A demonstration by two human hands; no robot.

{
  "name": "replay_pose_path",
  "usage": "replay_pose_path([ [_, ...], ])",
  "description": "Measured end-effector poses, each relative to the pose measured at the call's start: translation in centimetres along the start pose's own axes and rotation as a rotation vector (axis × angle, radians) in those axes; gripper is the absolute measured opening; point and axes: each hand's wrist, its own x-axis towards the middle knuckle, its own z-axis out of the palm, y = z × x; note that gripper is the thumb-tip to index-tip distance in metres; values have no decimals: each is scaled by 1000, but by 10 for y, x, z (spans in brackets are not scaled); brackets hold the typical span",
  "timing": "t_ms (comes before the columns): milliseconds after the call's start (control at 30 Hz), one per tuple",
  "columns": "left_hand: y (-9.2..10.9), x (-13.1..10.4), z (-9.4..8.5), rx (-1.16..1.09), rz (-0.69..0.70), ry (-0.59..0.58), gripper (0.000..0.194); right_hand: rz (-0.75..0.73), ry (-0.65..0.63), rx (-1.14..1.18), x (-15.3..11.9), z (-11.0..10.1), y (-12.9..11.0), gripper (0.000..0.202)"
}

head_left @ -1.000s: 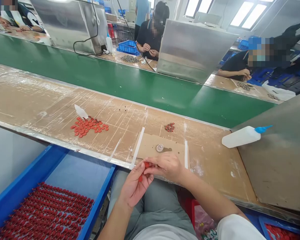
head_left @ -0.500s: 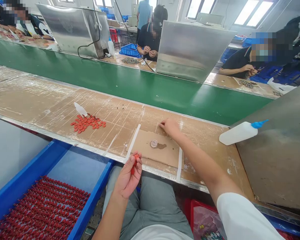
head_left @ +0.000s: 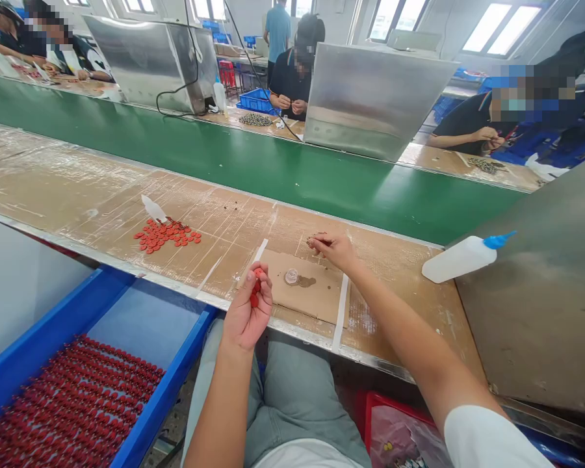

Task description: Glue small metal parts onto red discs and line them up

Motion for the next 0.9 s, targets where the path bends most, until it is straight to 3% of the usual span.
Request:
replay_pose_path([
  [67,-3,2,-2,-30,10,-13,36,11,8,190,-17,-3,4,43],
  [167,-7,3,-12,-41,19,-17,35,17,-9,269,-39,-4,10,42],
  [333,-10,-1,-32,18,56,16,30,-104,-53,-24,-57,-2,15,22],
  [467,-9,-6,-37,36,76,55,24,-140,-110,-175,-58,-2,14,19],
  [600,-9,-12,-35,55,80,61,22,-99,-153,-145,-54,-3,8,37],
  [733,-12,-20,-33,64,92,61,21,-194,-227,-311,-48,-4,-1,49],
  [900,-13,-28,-33,47,99,66,20,-280,-300,-549,-37,-2,-10,41],
])
